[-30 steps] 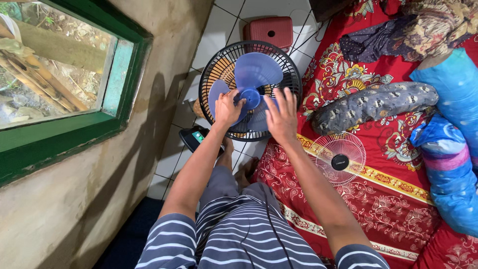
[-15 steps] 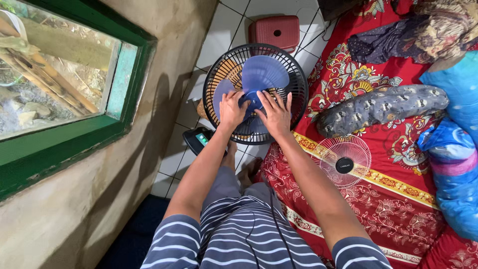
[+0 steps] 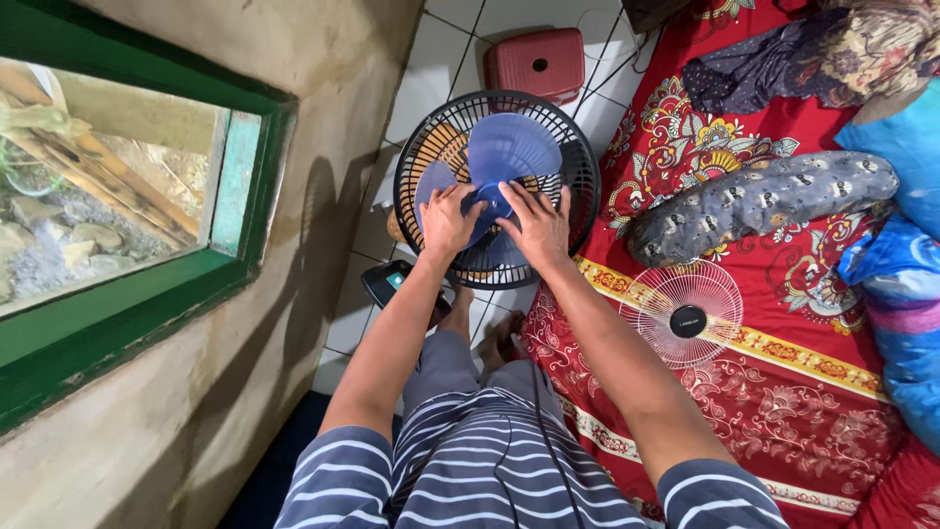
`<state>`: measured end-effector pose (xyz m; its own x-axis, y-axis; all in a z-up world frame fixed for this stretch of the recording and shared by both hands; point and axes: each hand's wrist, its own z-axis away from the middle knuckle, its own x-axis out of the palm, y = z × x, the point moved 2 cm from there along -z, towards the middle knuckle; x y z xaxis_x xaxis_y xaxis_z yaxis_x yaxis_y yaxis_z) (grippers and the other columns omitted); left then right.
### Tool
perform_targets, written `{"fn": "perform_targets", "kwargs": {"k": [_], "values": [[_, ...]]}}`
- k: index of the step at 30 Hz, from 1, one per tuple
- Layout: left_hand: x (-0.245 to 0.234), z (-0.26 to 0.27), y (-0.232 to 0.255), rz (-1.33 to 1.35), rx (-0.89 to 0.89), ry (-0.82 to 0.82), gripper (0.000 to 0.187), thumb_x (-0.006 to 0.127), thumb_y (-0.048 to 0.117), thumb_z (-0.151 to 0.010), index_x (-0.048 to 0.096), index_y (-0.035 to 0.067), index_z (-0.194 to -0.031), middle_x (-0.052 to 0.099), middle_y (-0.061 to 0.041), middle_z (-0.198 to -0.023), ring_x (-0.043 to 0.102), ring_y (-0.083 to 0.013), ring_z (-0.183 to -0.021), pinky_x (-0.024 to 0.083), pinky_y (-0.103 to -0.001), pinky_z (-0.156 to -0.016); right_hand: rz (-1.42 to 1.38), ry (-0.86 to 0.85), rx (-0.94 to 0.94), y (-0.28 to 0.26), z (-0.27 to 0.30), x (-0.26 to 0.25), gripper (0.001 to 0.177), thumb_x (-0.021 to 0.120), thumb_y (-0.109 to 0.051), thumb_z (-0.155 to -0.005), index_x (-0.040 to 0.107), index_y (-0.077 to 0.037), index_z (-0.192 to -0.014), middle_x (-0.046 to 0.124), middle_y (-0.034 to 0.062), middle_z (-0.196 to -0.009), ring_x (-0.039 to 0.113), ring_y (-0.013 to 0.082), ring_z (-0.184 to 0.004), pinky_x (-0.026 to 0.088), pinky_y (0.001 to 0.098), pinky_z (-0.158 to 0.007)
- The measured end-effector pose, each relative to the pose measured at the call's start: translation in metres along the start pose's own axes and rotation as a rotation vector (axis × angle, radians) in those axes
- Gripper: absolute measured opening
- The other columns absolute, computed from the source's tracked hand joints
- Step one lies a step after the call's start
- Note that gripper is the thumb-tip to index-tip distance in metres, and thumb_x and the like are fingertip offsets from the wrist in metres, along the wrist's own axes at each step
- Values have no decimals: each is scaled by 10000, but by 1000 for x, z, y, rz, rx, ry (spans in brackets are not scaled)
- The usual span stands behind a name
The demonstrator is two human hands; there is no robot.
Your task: The person assembles an electric fan by hand. They attach the fan blades to the motor hub, then fit the front and rear wire cages onto the fan head, securing the assembly.
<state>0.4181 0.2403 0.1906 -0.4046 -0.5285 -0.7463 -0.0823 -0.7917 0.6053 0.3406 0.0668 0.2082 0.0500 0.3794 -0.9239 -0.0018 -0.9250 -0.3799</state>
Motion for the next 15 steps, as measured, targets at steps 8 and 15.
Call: {"fn": "perform_targets", "kwargs": {"k": [8, 15], "values": [[19, 8, -7, -3, -22, 54, 391, 786, 364, -877, 698, 158, -1198, 719, -57, -1214, 638, -352, -1107, 443, -541, -874, 1, -153, 77, 6, -2, 2, 698, 770, -413, -885, 490, -337, -1520, 610, -67, -1449, 581, 266, -1075, 422, 568, -919], [6, 37, 6, 50, 90, 209, 736, 807, 216, -808, 490, 26, -1445, 515, -181, -1442, 508, -394, -1307, 413, -515, -1048, 77, -111, 71, -17, 10, -5, 793, 787, -380, -842, 444, -337, -1557, 444, 53, -1560, 360, 394, -1468, 177, 796, -1114]]}}
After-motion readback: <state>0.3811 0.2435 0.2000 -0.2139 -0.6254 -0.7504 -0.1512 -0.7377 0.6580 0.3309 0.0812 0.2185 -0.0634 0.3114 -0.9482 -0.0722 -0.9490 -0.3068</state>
